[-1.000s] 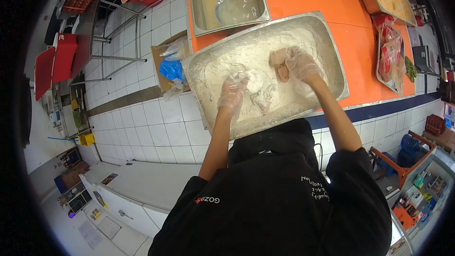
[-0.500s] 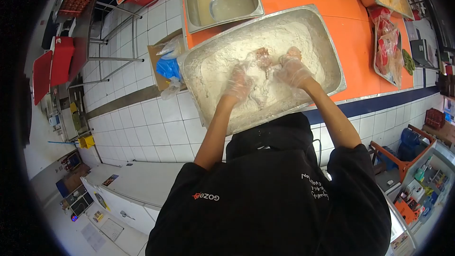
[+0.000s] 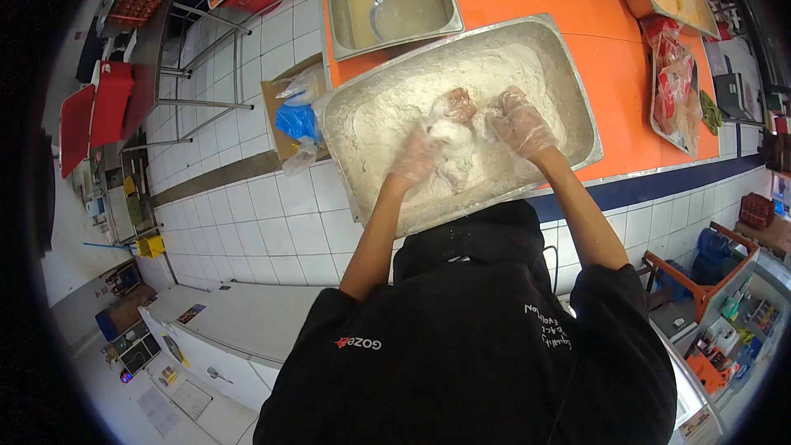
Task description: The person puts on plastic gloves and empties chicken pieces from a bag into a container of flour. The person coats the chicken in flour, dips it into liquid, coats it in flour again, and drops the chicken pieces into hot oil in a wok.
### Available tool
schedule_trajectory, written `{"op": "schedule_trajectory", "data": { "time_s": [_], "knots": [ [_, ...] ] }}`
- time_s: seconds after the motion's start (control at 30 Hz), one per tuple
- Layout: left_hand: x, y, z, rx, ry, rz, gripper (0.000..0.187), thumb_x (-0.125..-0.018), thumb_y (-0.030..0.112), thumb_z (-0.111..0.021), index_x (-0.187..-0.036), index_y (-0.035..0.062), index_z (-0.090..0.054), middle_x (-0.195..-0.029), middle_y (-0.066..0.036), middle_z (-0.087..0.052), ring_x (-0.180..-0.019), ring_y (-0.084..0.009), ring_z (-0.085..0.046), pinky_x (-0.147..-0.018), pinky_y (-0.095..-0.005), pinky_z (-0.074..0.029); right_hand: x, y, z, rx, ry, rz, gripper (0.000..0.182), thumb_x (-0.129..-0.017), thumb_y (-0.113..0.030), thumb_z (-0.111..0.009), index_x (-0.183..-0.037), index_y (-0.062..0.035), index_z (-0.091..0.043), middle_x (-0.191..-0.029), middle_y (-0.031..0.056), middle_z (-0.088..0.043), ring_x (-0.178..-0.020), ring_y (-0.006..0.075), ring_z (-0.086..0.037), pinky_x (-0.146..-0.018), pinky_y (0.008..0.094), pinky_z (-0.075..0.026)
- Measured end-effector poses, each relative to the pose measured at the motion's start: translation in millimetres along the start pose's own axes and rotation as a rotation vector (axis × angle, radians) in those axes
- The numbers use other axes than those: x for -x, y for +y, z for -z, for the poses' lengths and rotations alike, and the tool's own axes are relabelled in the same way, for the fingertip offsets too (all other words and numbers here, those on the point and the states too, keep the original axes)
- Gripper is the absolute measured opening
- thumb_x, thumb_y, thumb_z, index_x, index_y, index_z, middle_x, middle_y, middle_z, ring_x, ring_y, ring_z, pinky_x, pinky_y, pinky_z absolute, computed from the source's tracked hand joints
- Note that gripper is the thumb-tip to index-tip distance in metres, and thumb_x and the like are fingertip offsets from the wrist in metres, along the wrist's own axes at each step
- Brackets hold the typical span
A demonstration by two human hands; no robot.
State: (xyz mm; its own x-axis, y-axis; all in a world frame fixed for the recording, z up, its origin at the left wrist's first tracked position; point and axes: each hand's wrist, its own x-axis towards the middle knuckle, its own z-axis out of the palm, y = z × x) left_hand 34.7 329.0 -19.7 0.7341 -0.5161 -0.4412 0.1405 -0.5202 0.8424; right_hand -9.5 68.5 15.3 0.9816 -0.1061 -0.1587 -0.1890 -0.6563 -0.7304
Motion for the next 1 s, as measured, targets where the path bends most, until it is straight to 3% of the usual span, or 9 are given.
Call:
{"op": "schedule_trajectory", "data": {
  "time_s": [0.07, 0.13, 0.27, 0.5, 0.57, 0.63, 0.87, 0.93, 1.0],
  "knots": [
    [5.0, -3.8, 5.4, 0.282, 0.018, -0.061, 0.060, -0.097, 0.020, -0.067, -0.149, 0.0015, -0.041, -0.137, -0.021, -0.059, -0.132, -0.0311, -0.056, -0.108, -0.0415, -0.048, 1.9, 0.6, 4.0, -0.049, -0.101, -0.078, 0.027, -0.097, -0.019, -0.056, -0.120, -0.0067, -0.059, -0.088, 0.0055, -0.060, -0.073, 0.0128, -0.054, -0.071, 0.0300, -0.050],
    [10.4, 1.1, 9.3, 0.909, 0.141, 0.038, 0.052, -0.099, 0.014, -0.065, -0.145, 0.0013, -0.044, -0.134, -0.016, -0.060, -0.129, -0.0261, -0.057, -0.107, -0.0408, -0.050, 3.3, -7.0, 3.0, -0.291, -0.157, -0.100, 0.028, -0.097, -0.018, -0.056, -0.122, -0.0073, -0.059, -0.088, 0.0024, -0.058, -0.072, 0.0113, -0.053, -0.069, 0.0281, -0.049],
    [6.4, -5.5, 10.5, 1.198, 0.049, 0.050, 0.051, -0.100, 0.016, -0.066, -0.144, 0.0008, -0.045, -0.133, -0.012, -0.061, -0.123, -0.0247, -0.059, -0.108, -0.0423, -0.051, -0.2, -25.7, -6.7, -0.592, -0.300, -0.117, 0.040, -0.096, -0.020, -0.056, -0.134, -0.0072, -0.062, -0.090, 0.0013, -0.063, -0.073, 0.0114, -0.058, -0.062, 0.0289, -0.048],
    [7.2, 28.4, 0.7, 0.838, 0.118, 0.245, 0.060, -0.098, 0.030, -0.071, -0.145, 0.0007, -0.048, -0.133, -0.011, -0.063, -0.120, -0.0216, -0.060, -0.098, -0.0358, -0.051, -5.6, -21.4, -26.1, -0.542, -0.382, -0.335, 0.043, -0.102, -0.035, -0.058, -0.131, -0.0045, -0.065, -0.082, 0.0003, -0.062, -0.071, 0.0120, -0.057, -0.062, 0.0291, -0.048],
    [4.3, 28.4, 0.1, 0.758, 0.100, 0.217, 0.061, -0.097, 0.032, -0.072, -0.144, 0.0006, -0.049, -0.133, -0.011, -0.063, -0.119, -0.0212, -0.060, -0.097, -0.0347, -0.050, 0.1, -43.5, -22.3, -0.449, -0.295, -0.260, 0.039, -0.104, -0.042, -0.057, -0.107, -0.0044, -0.067, -0.076, -0.0022, -0.057, -0.064, 0.0089, -0.054, -0.055, 0.0271, -0.046],
    [1.5, 27.2, -0.5, 0.679, 0.186, 0.324, 0.067, -0.097, 0.037, -0.072, -0.147, 0.0006, -0.046, -0.134, -0.011, -0.063, -0.120, -0.0208, -0.059, -0.104, -0.0350, -0.046, 0.8, -50.6, -14.4, -0.467, -0.323, -0.296, 0.042, -0.102, -0.045, -0.059, -0.108, -0.0041, -0.067, -0.076, -0.0010, -0.058, -0.062, 0.0099, -0.054, -0.055, 0.0283, -0.045],
    [3.7, 10.5, -0.2, 0.943, 0.255, 0.130, 0.078, -0.094, 0.050, -0.071, -0.149, 0.0004, -0.045, -0.142, -0.015, -0.058, -0.129, -0.0274, -0.056, -0.106, -0.0389, -0.045, -26.5, -90.8, 32.1, -0.594, -0.282, -0.232, 0.045, -0.101, -0.049, -0.060, -0.098, -0.0041, -0.064, -0.073, 0.0013, -0.059, -0.059, 0.0117, -0.054, -0.058, 0.0319, -0.046],
    [13.2, 2.3, -18.4, -0.124, 0.156, -0.113, 0.085, -0.093, 0.046, -0.071, -0.155, -0.0004, -0.036, -0.152, -0.023, -0.047, -0.143, -0.0368, -0.043, -0.120, -0.0451, -0.033, -56.5, -115.0, 50.9, -0.498, -0.229, -0.127, 0.047, -0.102, -0.050, -0.059, -0.097, -0.0031, -0.064, -0.073, 0.0037, -0.059, -0.058, 0.0130, -0.055, -0.058, 0.0333, -0.047],
    [16.6, -4.8, -39.1, -0.375, -0.107, -0.115, 0.089, -0.089, 0.044, -0.072, -0.157, 0.0014, -0.033, -0.155, -0.027, -0.042, -0.145, -0.0424, -0.039, -0.122, -0.0476, -0.030, -98.8, -138.2, 62.8, -0.303, -0.180, 0.022, 0.046, -0.102, -0.050, -0.058, -0.098, -0.0041, -0.062, -0.073, 0.0047, -0.058, -0.060, 0.0139, -0.055, -0.059, 0.0337, -0.049]
  ]
}}
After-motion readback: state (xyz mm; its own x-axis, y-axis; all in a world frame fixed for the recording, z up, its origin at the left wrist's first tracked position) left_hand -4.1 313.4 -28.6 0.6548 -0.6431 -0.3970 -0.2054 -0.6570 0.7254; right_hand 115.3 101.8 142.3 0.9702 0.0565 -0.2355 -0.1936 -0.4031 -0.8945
